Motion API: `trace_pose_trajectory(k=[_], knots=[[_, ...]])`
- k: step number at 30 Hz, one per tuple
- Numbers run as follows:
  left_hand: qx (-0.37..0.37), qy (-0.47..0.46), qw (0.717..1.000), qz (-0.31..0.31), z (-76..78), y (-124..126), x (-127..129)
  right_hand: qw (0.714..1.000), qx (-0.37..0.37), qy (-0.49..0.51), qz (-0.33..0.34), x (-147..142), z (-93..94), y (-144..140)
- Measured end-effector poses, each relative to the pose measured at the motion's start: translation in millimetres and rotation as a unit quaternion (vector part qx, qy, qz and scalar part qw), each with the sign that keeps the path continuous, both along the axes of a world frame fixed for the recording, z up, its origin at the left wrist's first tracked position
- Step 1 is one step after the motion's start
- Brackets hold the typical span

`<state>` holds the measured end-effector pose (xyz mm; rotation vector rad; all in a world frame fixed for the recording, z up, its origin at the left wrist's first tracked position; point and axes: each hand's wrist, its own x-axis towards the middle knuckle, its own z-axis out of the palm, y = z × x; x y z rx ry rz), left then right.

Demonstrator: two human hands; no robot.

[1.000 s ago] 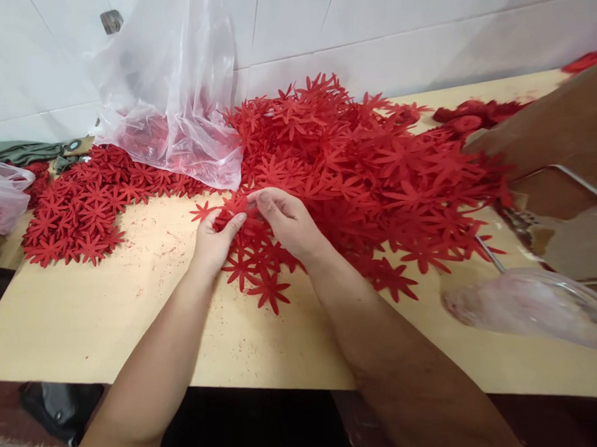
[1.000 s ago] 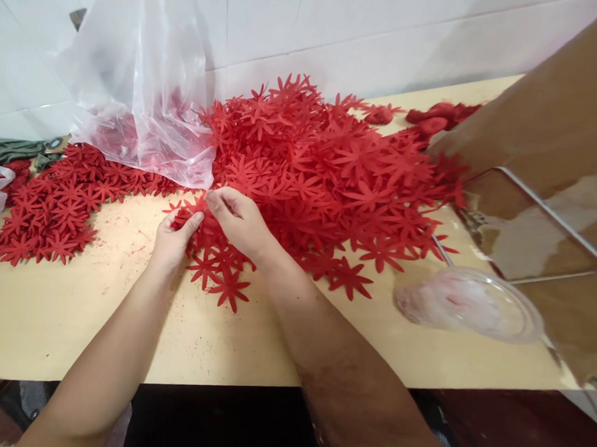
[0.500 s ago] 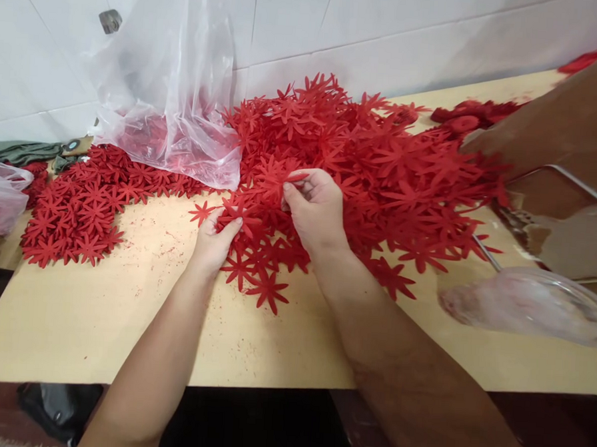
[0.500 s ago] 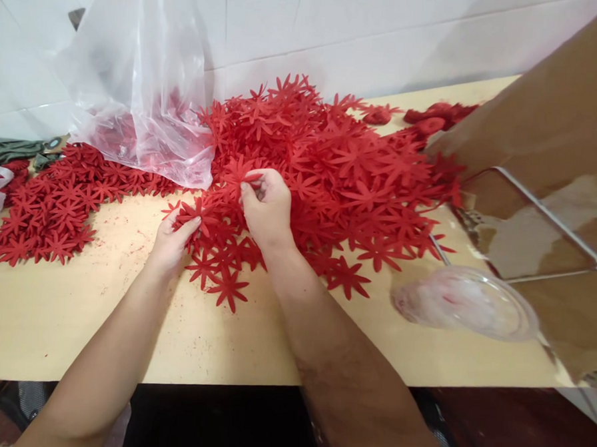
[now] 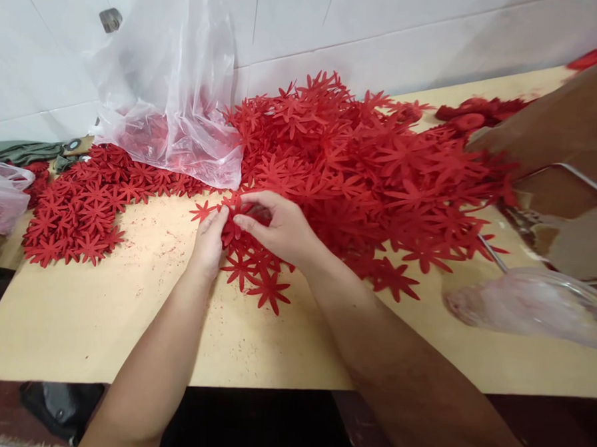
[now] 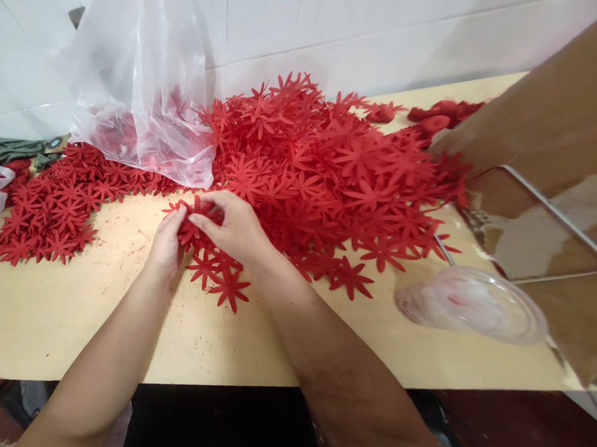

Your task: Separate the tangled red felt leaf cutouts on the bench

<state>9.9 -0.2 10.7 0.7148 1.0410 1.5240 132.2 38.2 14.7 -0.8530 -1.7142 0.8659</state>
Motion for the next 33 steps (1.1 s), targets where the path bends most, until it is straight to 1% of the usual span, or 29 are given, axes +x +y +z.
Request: trace_pose_trajectory(k=[1,2,4,6,12,15,19,22,24,26,30,33], knots=[[0.009,-0.007,1.000,-0.009,0.2,0,0,0.999,-0.026,0.005,0.018,-3,-0.7,-2],[0.014,-0.008,1.000,-0.019,0.5,-1,0,0.999,-0.044,0.013,0.021,-6,-1.5,-3],[0.014,0.005,0.999,-0.039,1.3,-1,0,0.998,-0.058,0.035,0.006,-8,-2.8,-3],[0.013,0.017,0.999,-0.043,2.5,-2,1,0.996,-0.061,0.058,-0.008,-9,-2.9,-2],[0.018,0.040,0.999,-0.027,4.5,-2,2,0.995,-0.049,0.064,-0.050,-9,0.3,-5],[0.015,0.058,0.998,-0.015,1.8,-1,1,0.992,-0.041,0.097,-0.076,-11,1.3,-6],[0.003,0.066,0.998,-0.003,-1.3,0,0,0.979,-0.100,0.164,-0.071,-9,2.1,1],[-0.015,0.066,0.997,0.034,-0.9,1,-2,0.968,-0.123,0.195,-0.097,-3,2.8,8],[-0.020,0.056,0.997,0.054,0.3,2,-4,0.966,-0.126,0.195,-0.114,1,3.7,11],[-0.010,0.040,0.997,0.058,1.9,2,-5,0.970,-0.124,0.171,-0.117,4,5.0,11],[0.018,0.022,0.999,0.027,4.5,-1,-1,0.982,-0.102,0.118,-0.102,4,7.6,6],[0.023,0.027,0.999,0.000,5.3,-3,2,0.984,-0.099,0.125,-0.086,0,8.4,2]])
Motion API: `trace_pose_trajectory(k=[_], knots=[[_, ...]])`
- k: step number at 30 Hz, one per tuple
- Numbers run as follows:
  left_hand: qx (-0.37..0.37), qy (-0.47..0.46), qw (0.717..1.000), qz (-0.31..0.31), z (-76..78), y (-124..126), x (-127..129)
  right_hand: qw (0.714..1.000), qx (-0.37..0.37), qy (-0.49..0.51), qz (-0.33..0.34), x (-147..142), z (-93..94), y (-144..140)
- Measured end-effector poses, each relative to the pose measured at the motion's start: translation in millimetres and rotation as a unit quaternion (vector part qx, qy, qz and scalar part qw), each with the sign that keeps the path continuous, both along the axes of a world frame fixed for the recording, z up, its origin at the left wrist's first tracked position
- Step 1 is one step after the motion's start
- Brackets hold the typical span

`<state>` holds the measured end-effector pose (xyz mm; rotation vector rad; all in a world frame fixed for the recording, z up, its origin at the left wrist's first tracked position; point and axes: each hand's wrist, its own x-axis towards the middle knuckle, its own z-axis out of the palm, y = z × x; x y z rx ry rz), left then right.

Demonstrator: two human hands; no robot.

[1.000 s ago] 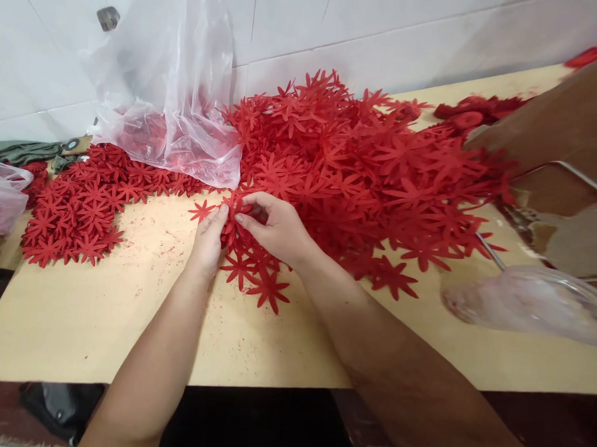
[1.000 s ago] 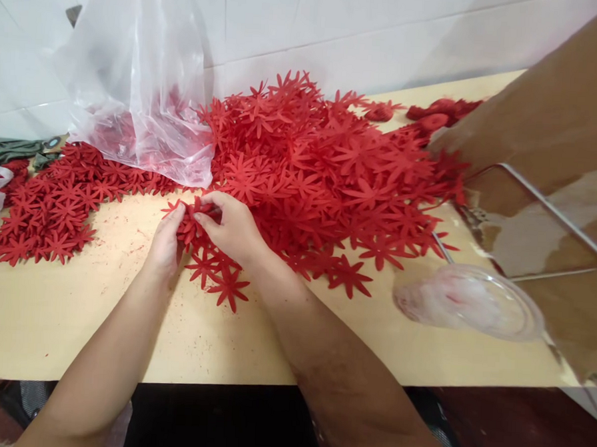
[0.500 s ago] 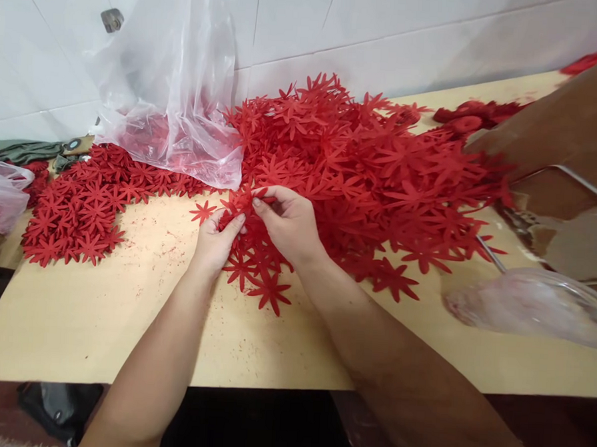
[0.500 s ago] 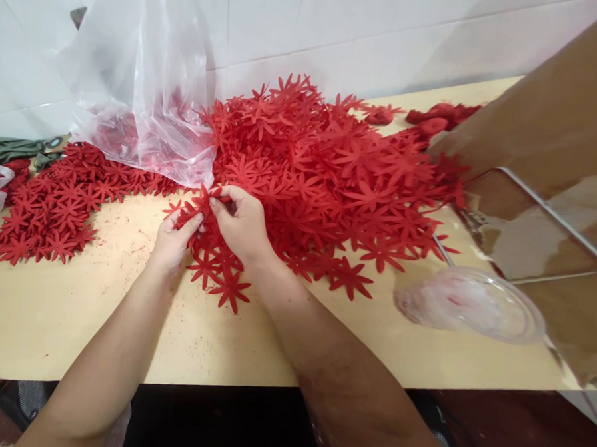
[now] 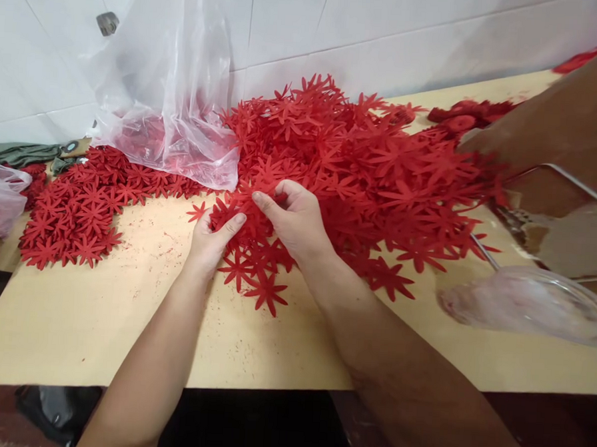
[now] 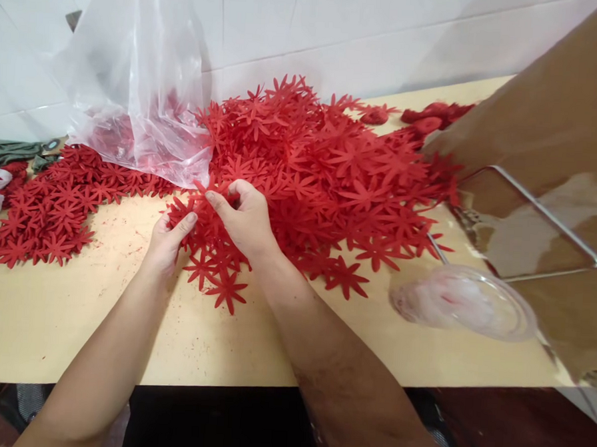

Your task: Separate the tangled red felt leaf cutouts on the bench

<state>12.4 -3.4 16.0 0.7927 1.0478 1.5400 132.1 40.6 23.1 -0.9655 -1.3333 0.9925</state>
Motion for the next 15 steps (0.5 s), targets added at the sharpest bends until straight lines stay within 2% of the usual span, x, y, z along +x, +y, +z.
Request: trace_pose_trajectory(k=[6,8,12,15], knots=[[-0.006,-0.023,1.000,0.018,3.1,-1,2,0.991,-0.047,0.038,0.123,-10,2.0,-7],[-0.009,-0.025,0.999,0.025,4.3,-1,1,0.988,-0.055,0.052,0.138,-10,3.4,-9],[-0.025,-0.030,0.998,0.058,3.8,2,-3,0.991,-0.037,0.039,0.123,-4,2.1,-5],[-0.033,-0.055,0.993,0.103,2.2,5,-8,0.999,-0.002,0.020,0.049,6,-3.7,6]])
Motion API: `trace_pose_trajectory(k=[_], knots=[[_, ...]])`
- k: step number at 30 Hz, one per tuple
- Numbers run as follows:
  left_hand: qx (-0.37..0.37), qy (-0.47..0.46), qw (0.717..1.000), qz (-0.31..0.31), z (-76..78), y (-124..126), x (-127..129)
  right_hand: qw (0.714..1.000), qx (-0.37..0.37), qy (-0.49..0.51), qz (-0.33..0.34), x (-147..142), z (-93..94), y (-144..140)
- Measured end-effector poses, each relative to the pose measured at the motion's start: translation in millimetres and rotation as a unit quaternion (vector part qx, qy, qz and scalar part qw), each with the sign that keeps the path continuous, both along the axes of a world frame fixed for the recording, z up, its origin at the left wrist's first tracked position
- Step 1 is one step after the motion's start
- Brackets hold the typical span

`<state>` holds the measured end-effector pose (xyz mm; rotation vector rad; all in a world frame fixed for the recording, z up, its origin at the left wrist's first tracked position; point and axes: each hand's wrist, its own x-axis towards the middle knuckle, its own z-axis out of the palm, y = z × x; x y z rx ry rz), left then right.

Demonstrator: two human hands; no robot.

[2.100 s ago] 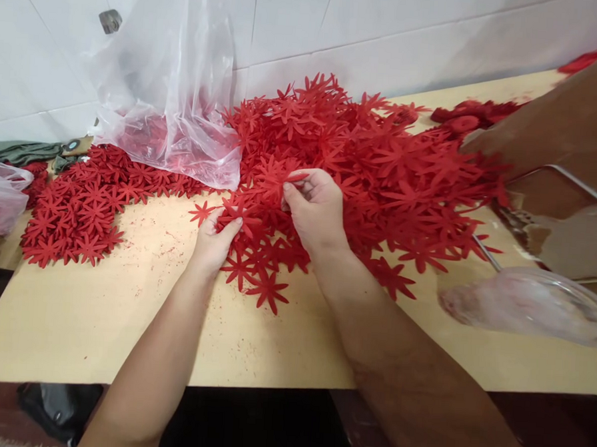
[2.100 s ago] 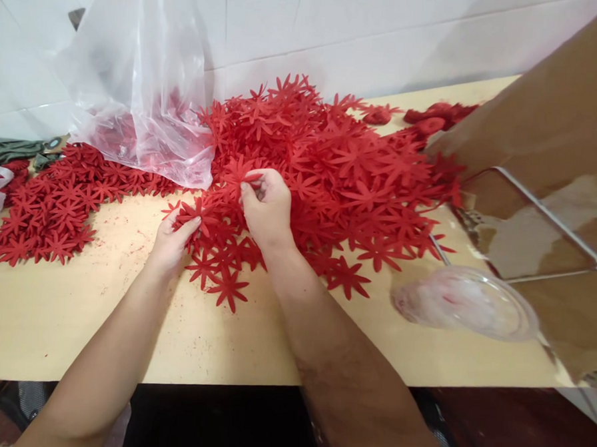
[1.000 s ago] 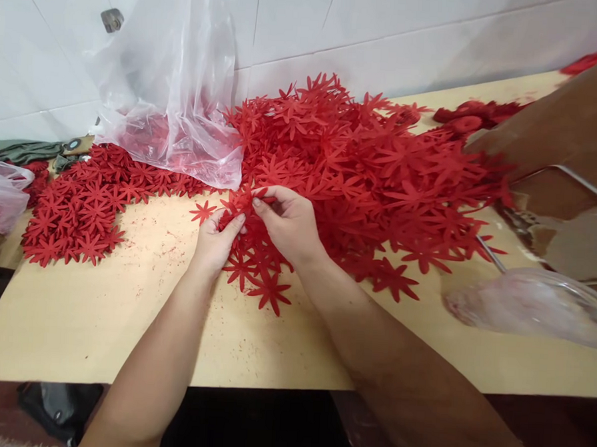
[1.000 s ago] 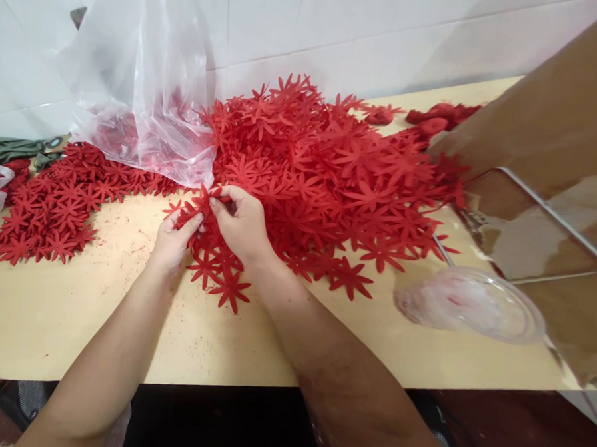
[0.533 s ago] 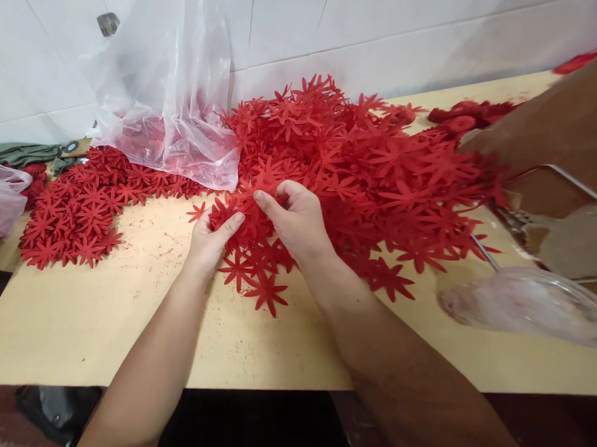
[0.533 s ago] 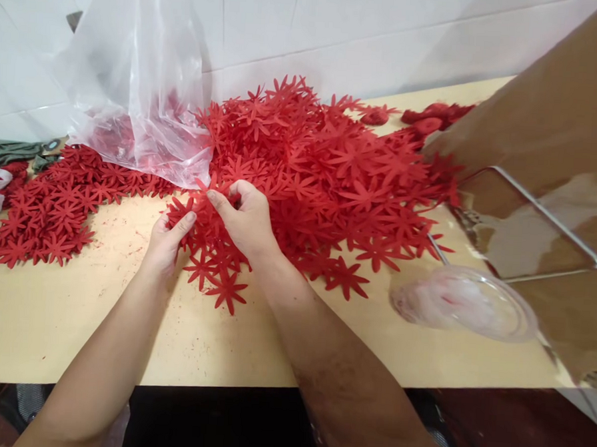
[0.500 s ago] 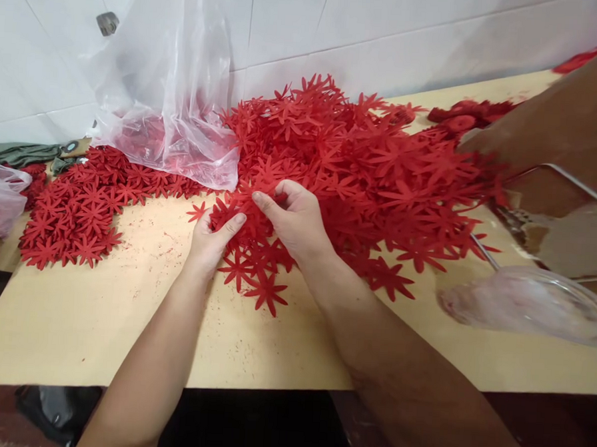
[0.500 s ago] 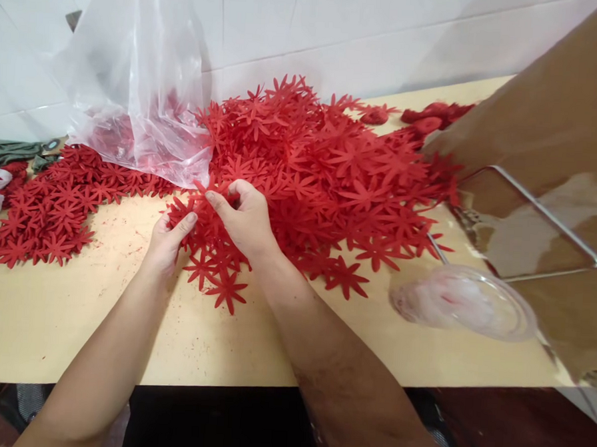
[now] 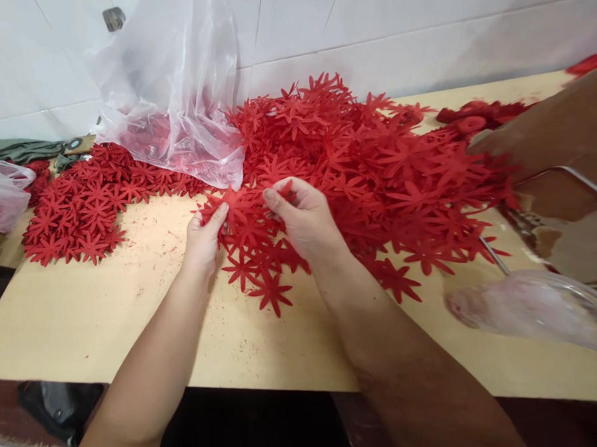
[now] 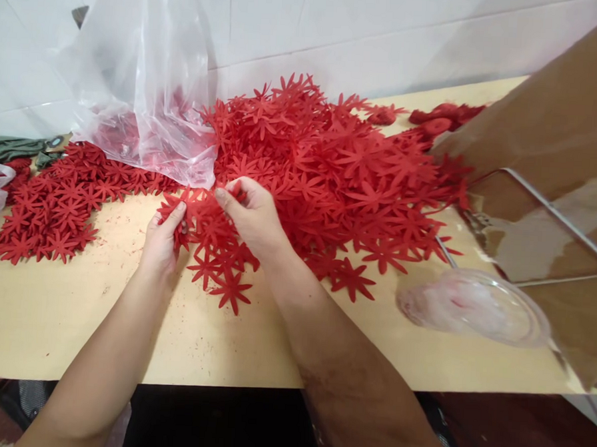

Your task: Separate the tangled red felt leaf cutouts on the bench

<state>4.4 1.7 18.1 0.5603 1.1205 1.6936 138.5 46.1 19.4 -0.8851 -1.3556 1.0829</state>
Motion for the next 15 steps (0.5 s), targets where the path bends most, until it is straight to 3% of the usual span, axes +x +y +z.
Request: trace_pose_trajectory(k=[4,6,8,12,15], knots=[[-0.001,-0.013,1.000,0.007,0.4,0,0,0.983,0.076,-0.058,-0.157,14,-5.3,12],[0.002,-0.007,1.000,-0.012,1.2,-1,3,0.970,0.124,-0.109,-0.180,15,-4.3,11],[0.002,0.007,0.999,-0.034,1.7,-3,6,0.969,0.150,-0.138,-0.138,10,-2.3,6],[-0.001,0.027,0.998,-0.056,0.7,-5,9,0.987,0.099,-0.113,0.060,-6,-1.9,-6],[-0.005,0.028,0.998,-0.063,-0.4,-4,10,0.992,0.069,-0.075,0.074,-12,-3.6,-9]])
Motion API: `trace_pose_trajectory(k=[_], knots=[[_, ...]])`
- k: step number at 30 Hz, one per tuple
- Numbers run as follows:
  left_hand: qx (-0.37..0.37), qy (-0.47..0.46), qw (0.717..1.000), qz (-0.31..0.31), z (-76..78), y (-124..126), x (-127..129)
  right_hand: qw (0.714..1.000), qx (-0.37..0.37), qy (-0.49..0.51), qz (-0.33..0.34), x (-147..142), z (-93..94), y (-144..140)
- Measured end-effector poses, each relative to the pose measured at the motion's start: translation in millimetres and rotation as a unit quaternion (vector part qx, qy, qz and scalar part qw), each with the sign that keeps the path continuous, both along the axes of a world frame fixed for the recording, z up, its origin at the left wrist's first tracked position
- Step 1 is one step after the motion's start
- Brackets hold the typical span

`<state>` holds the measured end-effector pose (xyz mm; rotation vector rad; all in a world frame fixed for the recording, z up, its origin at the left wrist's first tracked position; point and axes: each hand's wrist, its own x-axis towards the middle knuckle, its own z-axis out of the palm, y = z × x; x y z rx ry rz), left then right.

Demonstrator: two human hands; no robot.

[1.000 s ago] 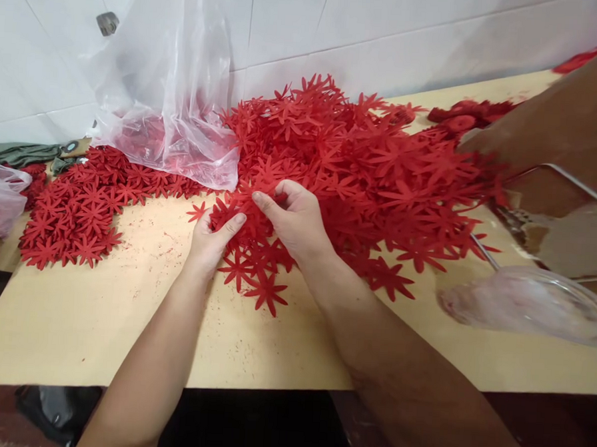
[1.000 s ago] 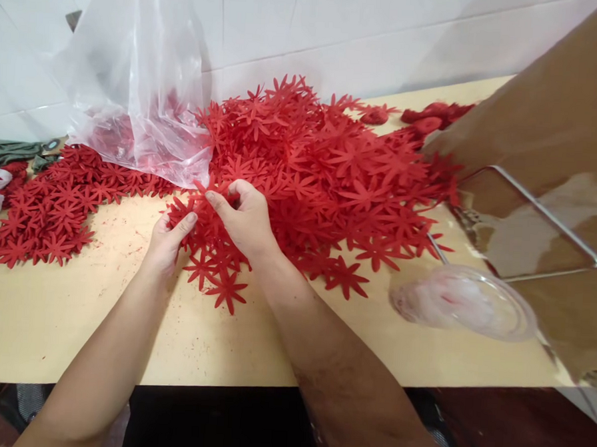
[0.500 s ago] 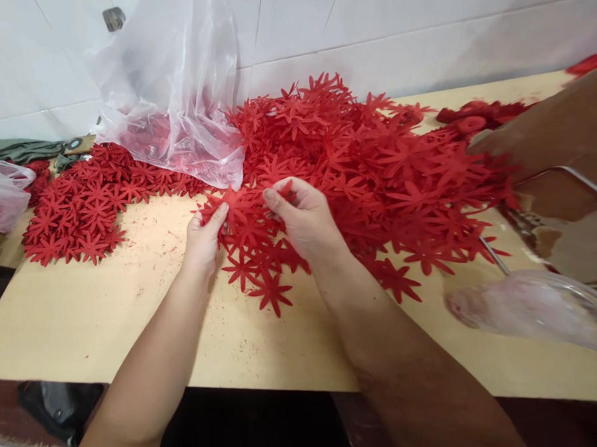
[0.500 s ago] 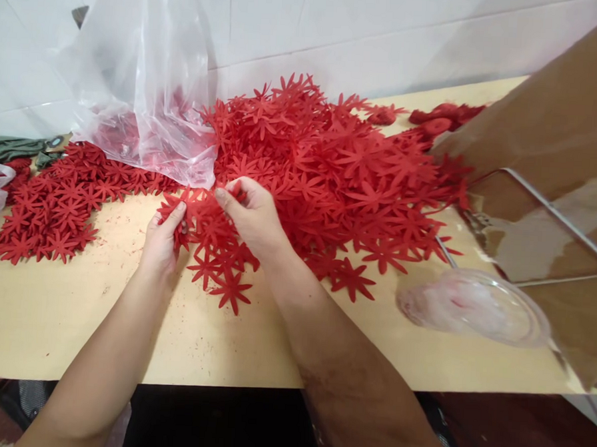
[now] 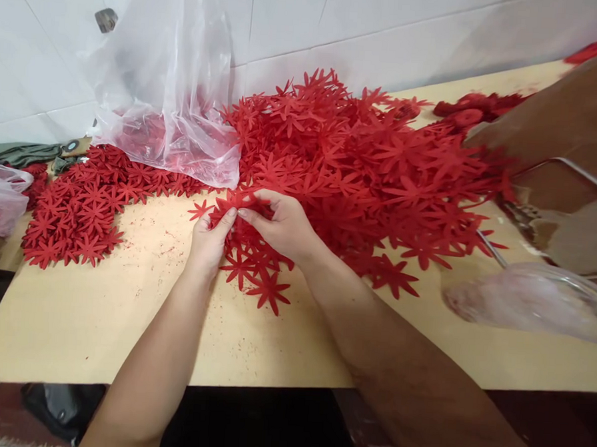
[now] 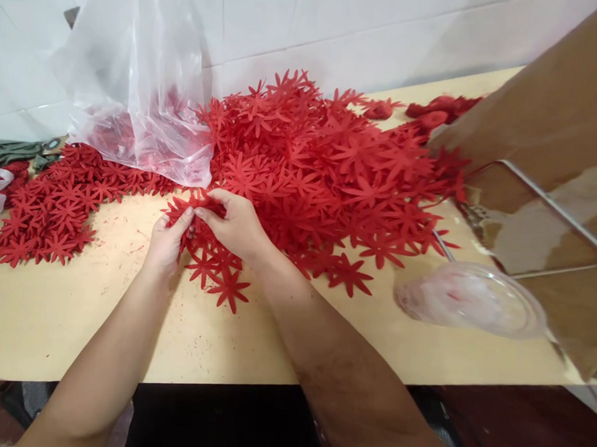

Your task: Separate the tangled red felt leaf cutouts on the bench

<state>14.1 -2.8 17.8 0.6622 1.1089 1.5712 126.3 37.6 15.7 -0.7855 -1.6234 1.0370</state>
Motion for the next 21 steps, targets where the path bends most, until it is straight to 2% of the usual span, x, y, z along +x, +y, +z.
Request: trace_pose_trajectory(k=[5,10,15,17,18,21], knots=[[0.000,0.002,1.000,0.006,-0.4,2,-2,0.997,0.007,0.017,-0.078,6,1.8,3],[-0.008,-0.017,0.999,0.043,-2.2,6,-10,0.978,0.015,-0.028,-0.204,24,2.5,14],[-0.002,-0.005,1.000,0.018,-3.9,6,-9,0.921,0.156,-0.143,-0.326,33,-4.3,24],[0.002,0.017,1.000,0.012,-4.0,5,-8,0.910,0.192,-0.173,-0.324,31,-4.9,22],[0.005,0.027,1.000,0.010,-4.0,5,-7,0.914,0.200,-0.174,-0.307,29,-4.3,19],[0.005,0.050,0.999,0.003,-3.4,4,-6,0.952,0.184,-0.133,-0.205,18,-0.3,8]])
